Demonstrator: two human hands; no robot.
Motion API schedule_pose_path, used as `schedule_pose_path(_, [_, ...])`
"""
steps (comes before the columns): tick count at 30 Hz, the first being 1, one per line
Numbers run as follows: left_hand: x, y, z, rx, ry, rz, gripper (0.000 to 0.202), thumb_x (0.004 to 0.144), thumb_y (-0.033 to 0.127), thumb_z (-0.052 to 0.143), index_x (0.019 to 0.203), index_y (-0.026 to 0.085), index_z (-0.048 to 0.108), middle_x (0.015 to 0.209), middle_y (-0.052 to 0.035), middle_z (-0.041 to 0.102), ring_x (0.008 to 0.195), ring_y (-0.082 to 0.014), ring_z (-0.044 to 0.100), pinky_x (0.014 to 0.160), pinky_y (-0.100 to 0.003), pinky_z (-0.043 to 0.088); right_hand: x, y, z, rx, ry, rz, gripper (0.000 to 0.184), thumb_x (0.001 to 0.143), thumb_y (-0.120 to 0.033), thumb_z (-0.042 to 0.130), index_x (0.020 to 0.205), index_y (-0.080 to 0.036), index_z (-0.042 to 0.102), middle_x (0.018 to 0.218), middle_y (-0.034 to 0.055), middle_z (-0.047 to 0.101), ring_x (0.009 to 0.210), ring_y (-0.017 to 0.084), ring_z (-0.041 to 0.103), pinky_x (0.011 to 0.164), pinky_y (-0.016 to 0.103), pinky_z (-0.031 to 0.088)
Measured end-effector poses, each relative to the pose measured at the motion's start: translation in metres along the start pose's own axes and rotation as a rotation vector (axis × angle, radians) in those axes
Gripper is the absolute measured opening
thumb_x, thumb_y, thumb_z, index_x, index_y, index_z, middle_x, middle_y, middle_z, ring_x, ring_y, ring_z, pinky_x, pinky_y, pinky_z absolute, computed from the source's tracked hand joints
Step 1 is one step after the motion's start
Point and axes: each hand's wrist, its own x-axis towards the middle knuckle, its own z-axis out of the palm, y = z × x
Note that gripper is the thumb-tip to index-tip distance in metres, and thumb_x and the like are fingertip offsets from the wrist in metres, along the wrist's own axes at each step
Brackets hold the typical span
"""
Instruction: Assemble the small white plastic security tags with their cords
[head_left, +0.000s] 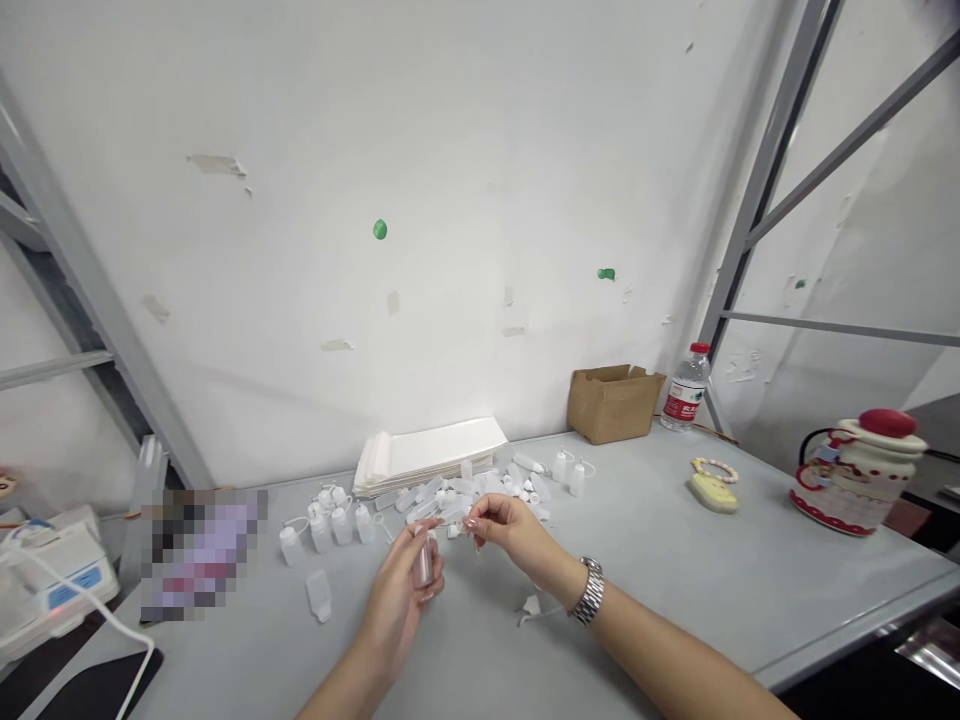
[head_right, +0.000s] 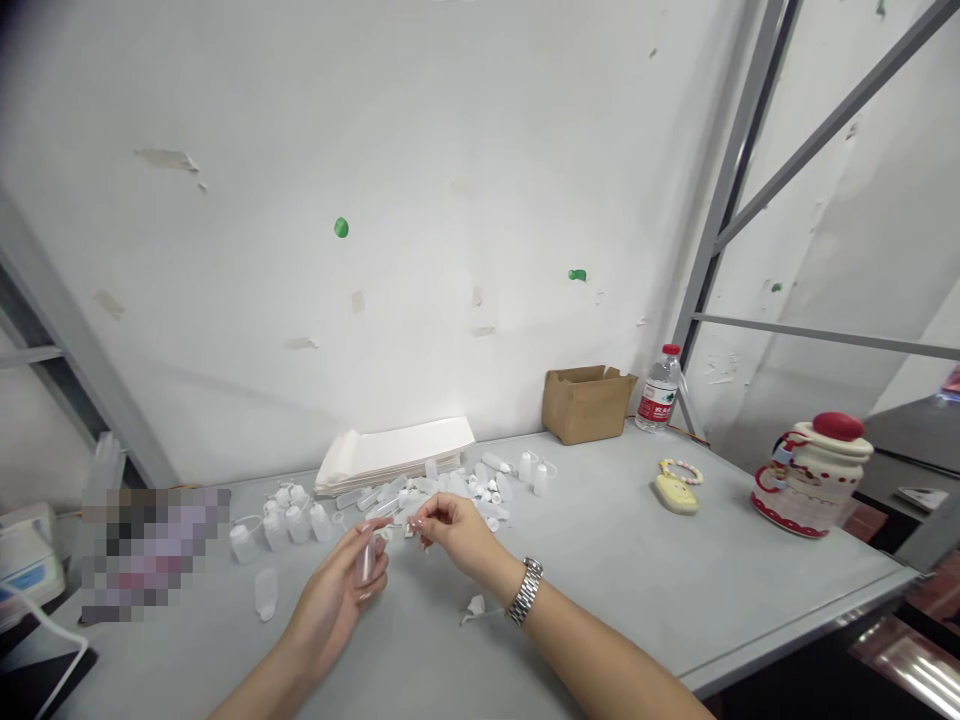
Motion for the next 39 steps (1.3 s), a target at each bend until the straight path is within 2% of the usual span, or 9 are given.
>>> schedule_pose_path(3, [-0.001, 0.000, 0.001, 0.062, -0.061, -0.010, 0.034, 0.065, 0.046, 0.063, 0.081, 0.017, 0.055, 0.046, 0.0102, 0.033, 0.037, -0.0017, 0.022, 0.037, -0.016, 0.015, 0.000, 0.002, 0.001, -0.014, -0.029, -0.003, 0.030, 0.062, -0.042, 0.069, 0.063, -0.015, 0.056, 0.058, -0.0023, 0.055, 0.053, 0.010, 0.049, 0.058, 0.027, 0.039])
schedule_pose_path(6, [0.001, -0.001, 0.004, 0.131, -0.080, -0.010, 0.041, 0.059, 0.051, 0.067, 0.077, 0.017, 0.051, 0.039, 0.0128, 0.027, 0.036, -0.0015, 0.015, 0.037, -0.017, 0.011, 0.000, 0.004, 0.003, -0.018, -0.046, -0.002, 0.031, 0.062, -0.044, 0.069, 0.063, -0.015, 0.056, 0.055, -0.0033, 0.054, 0.051, 0.009, 0.048, 0.056, 0.026, 0.039])
schedule_pose_path(11, [0.005, -0.005, 0.001, 0.204, -0.075, 0.018, 0.044, 0.060, 0.053, 0.065, 0.082, 0.018, 0.050, 0.036, 0.0134, 0.027, 0.034, -0.0017, 0.014, 0.036, -0.017, 0.010, -0.002, 0.005, 0.005, -0.005, -0.083, 0.026, 0.033, 0.059, -0.045, 0.070, 0.063, -0.015, 0.056, 0.054, -0.0037, 0.054, 0.050, 0.009, 0.049, 0.054, 0.025, 0.039])
schedule_pose_path(17, [0.008, -0.008, -0.005, 0.233, -0.167, 0.019, 0.035, 0.065, 0.047, 0.065, 0.074, 0.016, 0.052, 0.038, 0.0122, 0.028, 0.035, -0.0014, 0.015, 0.037, -0.017, 0.011, -0.004, 0.005, 0.006, 0.015, -0.137, 0.028, 0.036, 0.057, -0.048, 0.070, 0.065, -0.016, 0.056, 0.055, -0.0039, 0.054, 0.050, 0.009, 0.049, 0.055, 0.025, 0.038])
schedule_pose_path(23, [0.003, -0.003, -0.005, 0.056, -0.364, -0.162, 0.030, 0.066, 0.040, 0.068, 0.063, 0.014, 0.053, 0.042, 0.0110, 0.025, 0.038, -0.0011, 0.009, 0.036, -0.016, 0.010, -0.004, 0.007, 0.004, 0.101, -0.261, 0.077, 0.036, 0.061, -0.048, 0.069, 0.066, -0.015, 0.053, 0.053, -0.0043, 0.054, 0.049, 0.008, 0.050, 0.054, 0.024, 0.036])
schedule_pose_path(25, [0.004, -0.003, -0.007, -0.020, -0.384, -0.204, 0.027, 0.065, 0.035, 0.070, 0.065, 0.013, 0.055, 0.045, 0.0100, 0.028, 0.039, -0.0006, 0.011, 0.035, -0.015, 0.011, -0.004, 0.010, 0.003, 0.163, -0.310, 0.090, 0.035, 0.063, -0.046, 0.068, 0.068, -0.015, 0.052, 0.055, -0.0040, 0.055, 0.049, 0.008, 0.051, 0.052, 0.023, 0.036])
schedule_pose_path(30, [0.011, -0.007, -0.012, -0.095, -0.284, -0.206, 0.029, 0.058, 0.030, 0.076, 0.066, 0.012, 0.055, 0.047, 0.0092, 0.034, 0.038, 0.0011, 0.015, 0.035, -0.013, 0.013, -0.003, 0.010, 0.004, 0.234, -0.322, 0.179, 0.036, 0.065, -0.046, 0.067, 0.075, -0.015, 0.052, 0.061, -0.0019, 0.060, 0.045, 0.008, 0.053, 0.047, 0.022, 0.034])
schedule_pose_path(35, [0.014, -0.007, -0.012, -0.099, -0.154, -0.178, 0.031, 0.058, 0.034, 0.075, 0.065, 0.014, 0.052, 0.045, 0.0112, 0.028, 0.035, 0.0010, 0.016, 0.033, -0.013, 0.013, -0.001, 0.008, 0.003, 0.247, -0.156, 0.232, 0.034, 0.054, -0.037, 0.076, 0.071, -0.012, 0.058, 0.057, -0.0012, 0.062, 0.043, 0.006, 0.048, 0.049, 0.022, 0.036])
schedule_pose_path(39, [0.010, -0.004, -0.008, -0.017, -0.058, -0.146, 0.035, 0.061, 0.043, 0.070, 0.073, 0.015, 0.053, 0.045, 0.0120, 0.027, 0.033, 0.0009, 0.015, 0.033, -0.013, 0.009, 0.001, 0.008, -0.001, 0.220, -0.038, 0.178, 0.030, 0.052, -0.034, 0.077, 0.064, -0.011, 0.062, 0.057, 0.0000, 0.063, 0.045, 0.006, 0.050, 0.052, 0.023, 0.039])
